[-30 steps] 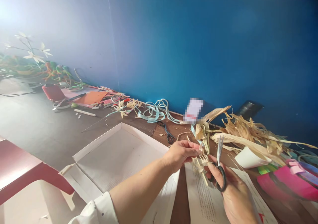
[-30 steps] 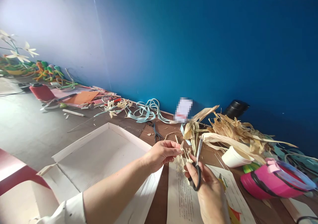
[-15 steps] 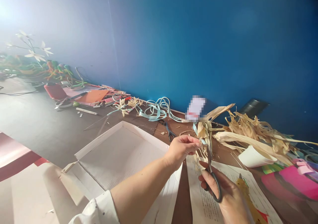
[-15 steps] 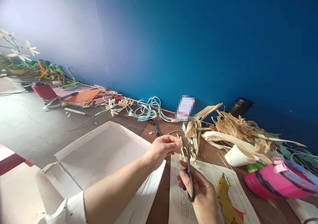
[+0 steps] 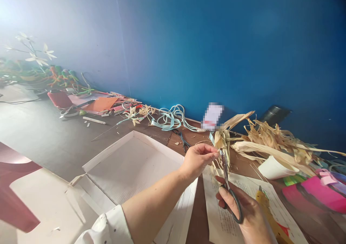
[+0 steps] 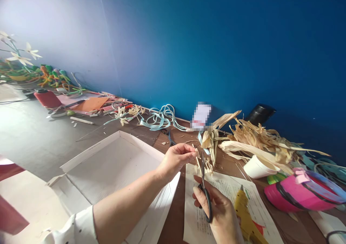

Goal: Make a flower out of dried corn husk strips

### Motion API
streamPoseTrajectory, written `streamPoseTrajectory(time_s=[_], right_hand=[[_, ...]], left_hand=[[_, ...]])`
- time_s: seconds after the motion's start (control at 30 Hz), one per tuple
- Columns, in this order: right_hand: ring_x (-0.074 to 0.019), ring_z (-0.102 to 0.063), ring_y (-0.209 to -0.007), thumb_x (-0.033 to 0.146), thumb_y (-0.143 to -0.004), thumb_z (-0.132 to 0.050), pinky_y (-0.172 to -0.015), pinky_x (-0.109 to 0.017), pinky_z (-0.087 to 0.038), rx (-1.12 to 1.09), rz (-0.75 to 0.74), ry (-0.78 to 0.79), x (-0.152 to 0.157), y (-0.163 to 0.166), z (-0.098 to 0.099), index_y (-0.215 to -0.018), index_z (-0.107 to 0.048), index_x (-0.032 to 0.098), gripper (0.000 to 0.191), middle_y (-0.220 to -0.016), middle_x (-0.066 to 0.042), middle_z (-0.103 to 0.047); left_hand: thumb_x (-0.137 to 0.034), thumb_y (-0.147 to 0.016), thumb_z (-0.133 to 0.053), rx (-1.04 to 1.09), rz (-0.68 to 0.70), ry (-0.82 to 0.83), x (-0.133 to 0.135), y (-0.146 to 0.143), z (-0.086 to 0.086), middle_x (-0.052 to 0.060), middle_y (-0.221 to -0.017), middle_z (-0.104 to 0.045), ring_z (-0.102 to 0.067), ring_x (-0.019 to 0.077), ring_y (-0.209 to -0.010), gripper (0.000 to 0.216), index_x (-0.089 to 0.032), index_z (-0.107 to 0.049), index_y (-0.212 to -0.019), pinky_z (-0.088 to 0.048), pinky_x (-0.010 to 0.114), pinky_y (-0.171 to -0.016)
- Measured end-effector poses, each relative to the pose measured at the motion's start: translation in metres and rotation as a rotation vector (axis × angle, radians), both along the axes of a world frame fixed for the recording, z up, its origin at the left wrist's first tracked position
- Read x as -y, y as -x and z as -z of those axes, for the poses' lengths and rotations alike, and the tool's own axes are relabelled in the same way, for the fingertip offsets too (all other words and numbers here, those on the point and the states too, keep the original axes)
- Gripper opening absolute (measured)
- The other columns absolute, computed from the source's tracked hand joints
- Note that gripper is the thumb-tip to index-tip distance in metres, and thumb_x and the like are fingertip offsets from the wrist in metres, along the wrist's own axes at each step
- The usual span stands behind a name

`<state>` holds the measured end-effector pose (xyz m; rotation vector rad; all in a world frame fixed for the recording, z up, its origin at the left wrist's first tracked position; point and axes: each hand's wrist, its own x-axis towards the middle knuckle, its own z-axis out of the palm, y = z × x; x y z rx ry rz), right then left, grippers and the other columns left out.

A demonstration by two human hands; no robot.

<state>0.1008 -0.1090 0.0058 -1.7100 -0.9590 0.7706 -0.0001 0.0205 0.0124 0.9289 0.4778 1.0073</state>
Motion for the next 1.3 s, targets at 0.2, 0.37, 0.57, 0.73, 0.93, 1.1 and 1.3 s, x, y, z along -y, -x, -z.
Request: streamPoseTrajectory(time_s=[0.2, 0.37, 0.57, 0.73, 0.93, 1.1, 1.3], right_hand=[[-0.0149, -0.060, -0.058, 0.055, -0.068, -0.068, -0.060, -0.021, -0.050, 0.024, -0.010, 0.004, 0.0001, 0.0006, -0.0005, -0.098, -0.075, 0.024, 0.044, -0.062, 0.001, -0.066], [-0.0157, -0.060, -0.058, 0.055, -0.068, -0.069, -0.060, -0.023, -0.050, 0.007, 0.000, -0.008, -0.0005, 0.0009, -0.0024, -0.099, -0.074, 0.021, 0.046, -0.063, 0.001, -0.065], [-0.0148, -0.060, -0.059, 0.054, -0.068, -0.069, -0.060, -0.022, -0.049, 0.014, -0.019, -0.005, 0.0000, -0.0006, 0.0000, -0.099, -0.073, 0.022, 0.044, -0.062, 0.002, -0.064], [-0.0144, -0.061, -0.060, 0.055, -0.067, -0.070, -0.061, -0.019, -0.049, 0.003, -0.011, 0.028, 0.0003, -0.0006, -0.0010, -0.099, -0.073, 0.023, 0.046, -0.064, 0.002, -0.066], [-0.0170, -0.062, -0.060, 0.055, -0.064, -0.071, -0.059, -0.022, -0.051, -0.009, 0.019, 0.006, -0.0004, 0.0000, -0.0017, -0.097, -0.074, 0.021, 0.047, -0.064, -0.001, -0.067], [-0.0162, -0.062, -0.059, 0.054, -0.065, -0.071, -0.059, -0.021, -0.051, -0.020, 0.023, 0.010, -0.0004, 0.0010, -0.0022, -0.099, -0.074, 0.021, 0.047, -0.064, 0.000, -0.067], [-0.0169, -0.061, -0.058, 0.054, -0.066, -0.070, -0.059, -0.023, -0.051, 0.004, 0.023, -0.012, -0.0011, 0.0022, -0.0042, -0.097, -0.074, 0.020, 0.047, -0.062, 0.000, -0.065]], left_hand=[[-0.037, -0.057, -0.081, -0.005, -0.027, 0.039, 0.0005, 0.0020, -0.0046, 0.000, -0.068, -0.058, -0.047, 0.0046, -0.057, 0.036, -0.011, -0.061, -0.074, -0.036, 0.020, -0.057], [-0.034, -0.057, -0.080, -0.008, -0.011, 0.065, 0.0005, 0.0025, -0.0042, 0.001, -0.070, -0.059, -0.049, 0.0054, -0.059, 0.034, -0.011, -0.060, -0.073, -0.037, 0.020, -0.058], [-0.032, -0.063, -0.077, 0.015, 0.037, 0.065, -0.0015, 0.0034, 0.0015, 0.002, -0.075, -0.061, -0.050, 0.0057, -0.062, 0.028, -0.012, -0.061, -0.075, -0.037, 0.020, -0.060], [-0.031, -0.063, -0.077, 0.038, 0.053, 0.097, -0.0015, 0.0047, 0.0005, 0.004, -0.078, -0.061, -0.051, 0.0059, -0.064, 0.027, -0.011, -0.061, -0.074, -0.037, 0.019, -0.061], [-0.029, -0.063, -0.076, 0.117, 0.119, 0.153, -0.0030, 0.0046, 0.0017, 0.004, -0.076, -0.060, -0.050, 0.0061, -0.064, 0.026, -0.011, -0.059, -0.070, -0.039, 0.020, -0.063], [-0.027, -0.060, -0.078, 0.129, 0.170, 0.220, -0.0049, 0.0052, 0.0036, 0.006, -0.082, -0.064, -0.051, 0.0055, -0.064, 0.027, -0.012, -0.060, -0.071, -0.040, 0.020, -0.063], [-0.026, -0.057, -0.080, 0.116, 0.215, 0.249, -0.0052, 0.0066, 0.0036, 0.005, -0.082, -0.065, -0.050, 0.0046, -0.062, 0.030, -0.012, -0.064, -0.078, -0.040, 0.018, -0.061]])
